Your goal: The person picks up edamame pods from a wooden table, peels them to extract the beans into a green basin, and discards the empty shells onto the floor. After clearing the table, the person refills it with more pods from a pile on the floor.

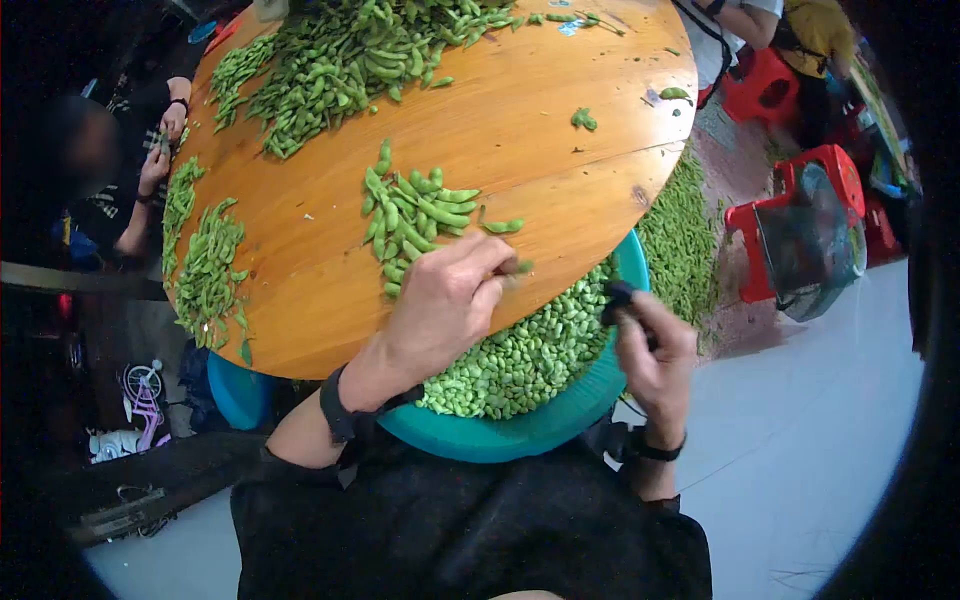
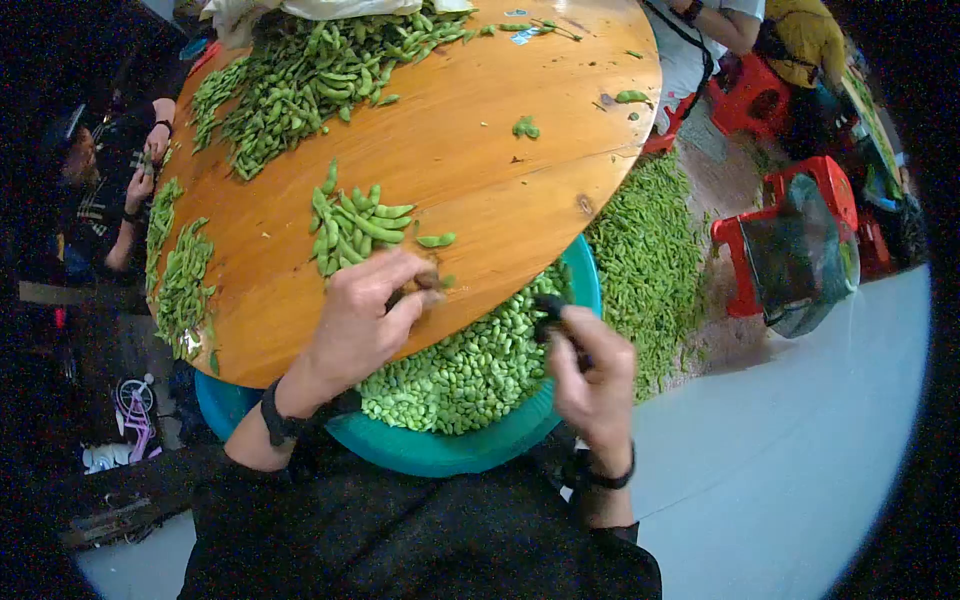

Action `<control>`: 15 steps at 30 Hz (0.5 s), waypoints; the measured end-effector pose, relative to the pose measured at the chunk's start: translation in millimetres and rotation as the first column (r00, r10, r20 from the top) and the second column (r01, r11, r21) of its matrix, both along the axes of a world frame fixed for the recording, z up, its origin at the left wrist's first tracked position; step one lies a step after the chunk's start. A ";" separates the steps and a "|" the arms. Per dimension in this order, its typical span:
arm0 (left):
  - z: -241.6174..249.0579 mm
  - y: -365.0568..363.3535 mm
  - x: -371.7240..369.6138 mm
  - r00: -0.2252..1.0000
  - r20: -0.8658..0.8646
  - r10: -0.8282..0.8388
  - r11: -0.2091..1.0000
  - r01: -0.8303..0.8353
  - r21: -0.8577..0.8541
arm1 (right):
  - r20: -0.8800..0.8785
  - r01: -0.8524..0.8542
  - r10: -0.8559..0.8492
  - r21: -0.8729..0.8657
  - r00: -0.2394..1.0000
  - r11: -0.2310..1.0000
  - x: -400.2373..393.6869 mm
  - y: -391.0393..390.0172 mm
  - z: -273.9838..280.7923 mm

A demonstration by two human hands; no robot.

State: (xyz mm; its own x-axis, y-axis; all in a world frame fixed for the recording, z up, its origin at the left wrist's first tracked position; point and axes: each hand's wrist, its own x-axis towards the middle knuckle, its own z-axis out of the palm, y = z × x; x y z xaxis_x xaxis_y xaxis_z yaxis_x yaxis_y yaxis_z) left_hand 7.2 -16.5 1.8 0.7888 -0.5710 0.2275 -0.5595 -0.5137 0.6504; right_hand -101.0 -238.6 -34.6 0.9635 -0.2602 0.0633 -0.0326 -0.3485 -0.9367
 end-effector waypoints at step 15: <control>-9.0 9.2 -49.5 0.511 -0.859 -0.038 0.868 -0.410 -0.282 | 0.065 -0.315 0.310 0.296 0.949 0.902 8.7 48.5 3.4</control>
State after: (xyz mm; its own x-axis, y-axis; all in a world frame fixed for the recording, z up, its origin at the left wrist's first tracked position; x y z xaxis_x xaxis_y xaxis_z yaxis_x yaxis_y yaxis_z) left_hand -42.3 -7.3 -7.2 0.8087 -0.4125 -0.4193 0.4164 -0.1019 0.9034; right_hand -92.2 -190.1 -31.3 0.9979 0.0448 0.0458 0.0477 -0.0428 -0.9979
